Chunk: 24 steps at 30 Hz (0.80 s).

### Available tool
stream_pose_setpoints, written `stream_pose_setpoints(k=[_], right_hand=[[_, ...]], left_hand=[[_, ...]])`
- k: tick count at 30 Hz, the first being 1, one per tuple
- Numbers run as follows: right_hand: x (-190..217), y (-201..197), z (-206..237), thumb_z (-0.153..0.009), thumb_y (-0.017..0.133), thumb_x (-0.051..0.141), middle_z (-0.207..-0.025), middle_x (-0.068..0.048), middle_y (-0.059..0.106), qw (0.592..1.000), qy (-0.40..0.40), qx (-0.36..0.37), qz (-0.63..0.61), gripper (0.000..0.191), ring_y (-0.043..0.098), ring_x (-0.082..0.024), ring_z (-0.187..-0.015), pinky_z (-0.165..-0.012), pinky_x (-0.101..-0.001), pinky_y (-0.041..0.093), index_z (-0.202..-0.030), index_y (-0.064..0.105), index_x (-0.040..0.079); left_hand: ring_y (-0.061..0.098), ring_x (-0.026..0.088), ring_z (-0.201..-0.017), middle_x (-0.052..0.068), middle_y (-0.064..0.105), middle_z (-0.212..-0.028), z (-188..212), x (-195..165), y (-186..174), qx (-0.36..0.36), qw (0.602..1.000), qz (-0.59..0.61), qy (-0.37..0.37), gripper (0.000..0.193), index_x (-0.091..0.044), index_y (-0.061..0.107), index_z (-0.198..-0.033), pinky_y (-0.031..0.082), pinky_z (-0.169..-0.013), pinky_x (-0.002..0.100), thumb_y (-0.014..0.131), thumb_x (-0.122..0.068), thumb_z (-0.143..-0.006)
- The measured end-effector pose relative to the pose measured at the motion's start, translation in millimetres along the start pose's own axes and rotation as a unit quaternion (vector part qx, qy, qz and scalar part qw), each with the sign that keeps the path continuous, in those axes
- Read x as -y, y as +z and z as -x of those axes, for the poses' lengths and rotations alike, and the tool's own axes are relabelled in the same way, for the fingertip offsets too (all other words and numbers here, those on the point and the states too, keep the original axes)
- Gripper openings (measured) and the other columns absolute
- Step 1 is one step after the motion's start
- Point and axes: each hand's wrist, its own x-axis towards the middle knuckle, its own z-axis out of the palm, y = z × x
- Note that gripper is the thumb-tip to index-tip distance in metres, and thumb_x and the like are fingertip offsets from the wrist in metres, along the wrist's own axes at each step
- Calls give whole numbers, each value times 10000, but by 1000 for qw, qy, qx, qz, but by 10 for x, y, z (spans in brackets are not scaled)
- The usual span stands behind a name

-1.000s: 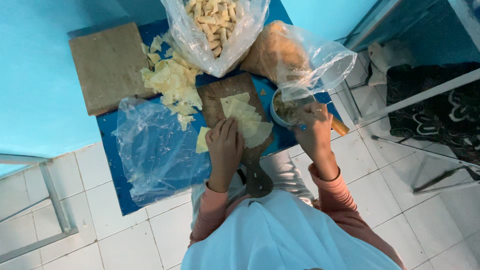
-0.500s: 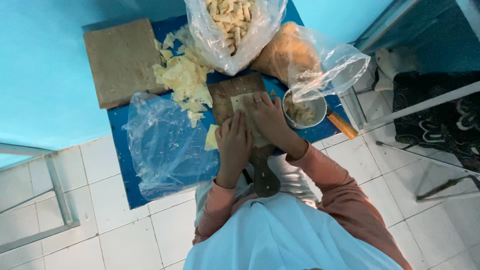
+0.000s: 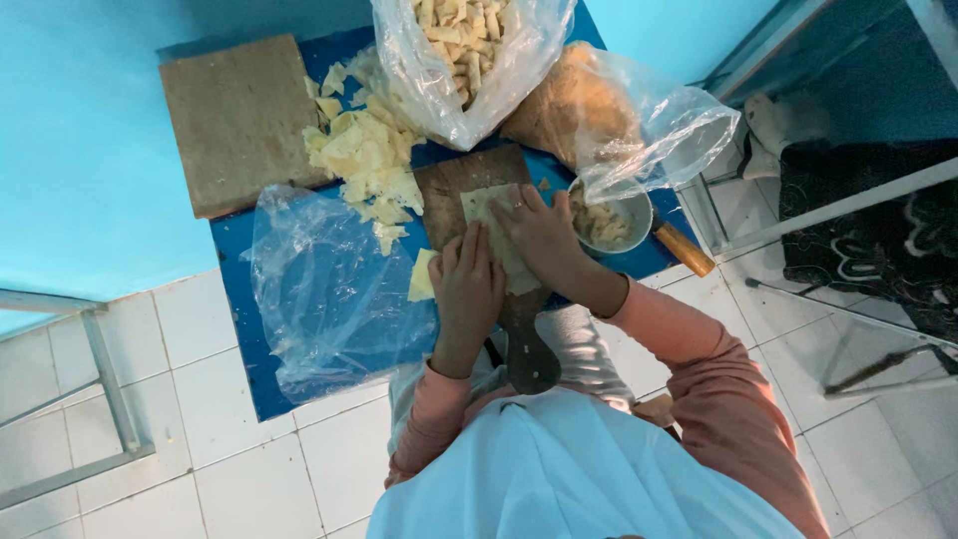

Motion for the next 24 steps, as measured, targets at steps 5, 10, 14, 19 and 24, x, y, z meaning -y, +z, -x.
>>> stream_pose_setpoints(k=[5, 10, 14, 19, 24], right_hand=[[16, 83, -77, -885, 598, 225, -1316, -98, 572, 996, 22, -10, 89, 517, 503, -242, -1245, -873, -477, 392, -1389, 605, 108], [52, 123, -208, -881, 635, 222, -1196, -74, 577, 999, -7, -34, -29, 564, 514, -247, -1152, -797, -497, 382, -1436, 574, 141], [131, 142, -374, -830, 648, 230, -1189, -91, 584, 998, -15, -44, 37, 600, 528, -243, -1102, -790, -479, 399, -1425, 582, 193], [88, -124, -311, -946, 684, 210, -1167, -82, 578, 997, 57, 14, 57, 624, 547, -251, -1121, -827, -446, 418, -1546, 582, 73], [-482, -773, 425, -965, 691, 157, -1021, -96, 715, 948, 165, -160, -220, 154, 693, -321, -991, -858, -446, 572, -1115, 721, 181]], left_hand=[[517, 276, -1264, 116, 550, -1485, 7, 14, -22, 1, 1000, -7, 12, 533, 10, 588, -1414, 377, -1035, 462, 652, -215, -935], [515, 285, -1262, 132, 550, -1475, 6, 15, -46, 5, 1000, -5, 14, 562, 9, 580, -1421, 377, -1038, 463, 652, -219, -912], [522, 277, -1265, 127, 549, -1481, -3, 44, -47, 0, 1000, -3, 15, 539, 5, 573, -1423, 378, -1040, 457, 657, -215, -939], [531, 286, -1259, 132, 555, -1484, 3, 80, -59, 6, 1000, 5, 22, 531, 16, 572, -1418, 377, -1037, 452, 658, -189, -935], [536, 319, -1291, 147, 555, -1459, -13, 122, -81, -13, 999, 45, 16, 520, 17, 576, -1396, 376, -1060, 470, 657, -157, -912]])
